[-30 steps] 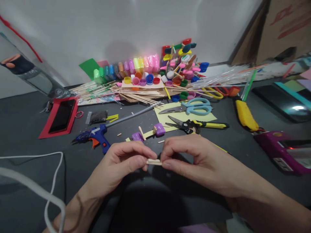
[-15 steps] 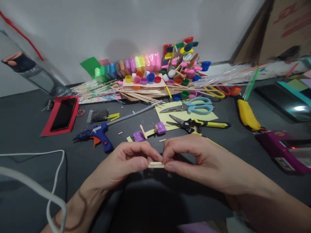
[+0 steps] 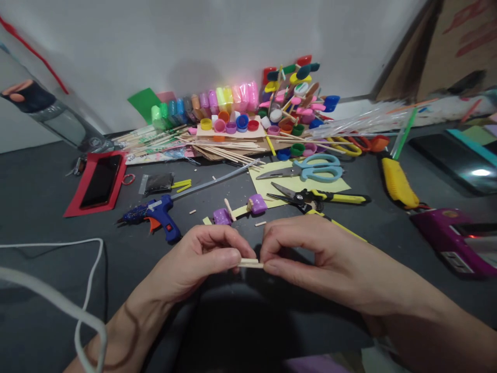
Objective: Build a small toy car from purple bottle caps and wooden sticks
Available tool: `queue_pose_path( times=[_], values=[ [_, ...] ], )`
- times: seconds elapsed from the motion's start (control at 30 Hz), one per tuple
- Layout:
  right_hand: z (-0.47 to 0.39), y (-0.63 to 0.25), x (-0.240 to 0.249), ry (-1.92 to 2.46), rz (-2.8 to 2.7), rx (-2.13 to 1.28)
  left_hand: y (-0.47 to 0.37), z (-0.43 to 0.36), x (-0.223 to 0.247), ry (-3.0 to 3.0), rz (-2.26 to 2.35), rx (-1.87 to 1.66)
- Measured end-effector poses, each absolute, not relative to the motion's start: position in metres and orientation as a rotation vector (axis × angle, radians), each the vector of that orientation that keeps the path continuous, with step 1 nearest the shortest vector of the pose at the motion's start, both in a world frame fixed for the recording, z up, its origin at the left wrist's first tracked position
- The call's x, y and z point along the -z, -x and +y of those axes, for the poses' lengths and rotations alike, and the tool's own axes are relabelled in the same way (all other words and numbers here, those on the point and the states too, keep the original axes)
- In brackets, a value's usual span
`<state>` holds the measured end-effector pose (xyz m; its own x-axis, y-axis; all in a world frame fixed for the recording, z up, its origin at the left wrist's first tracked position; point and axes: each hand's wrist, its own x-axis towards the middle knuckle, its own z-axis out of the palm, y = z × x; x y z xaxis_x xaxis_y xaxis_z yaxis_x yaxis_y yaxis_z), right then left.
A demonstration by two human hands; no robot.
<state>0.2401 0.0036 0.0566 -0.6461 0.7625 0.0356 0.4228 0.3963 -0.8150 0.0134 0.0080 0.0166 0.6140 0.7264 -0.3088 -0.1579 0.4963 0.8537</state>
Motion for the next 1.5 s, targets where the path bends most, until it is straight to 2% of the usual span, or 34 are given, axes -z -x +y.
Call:
queue_pose_path(
  times=[1.13, 1.5],
  values=[
    [-0.003, -0.237, -0.054, 1.115, -2.102, -0.930, -0.018, 0.006, -0.017, -0.809, 0.733, -0.707],
    [-0.007, -0.235, -0.057, 1.231, -1.991, -1.137, -0.019, 0.007, -0.017, -0.821, 0.726, -0.725]
  ],
)
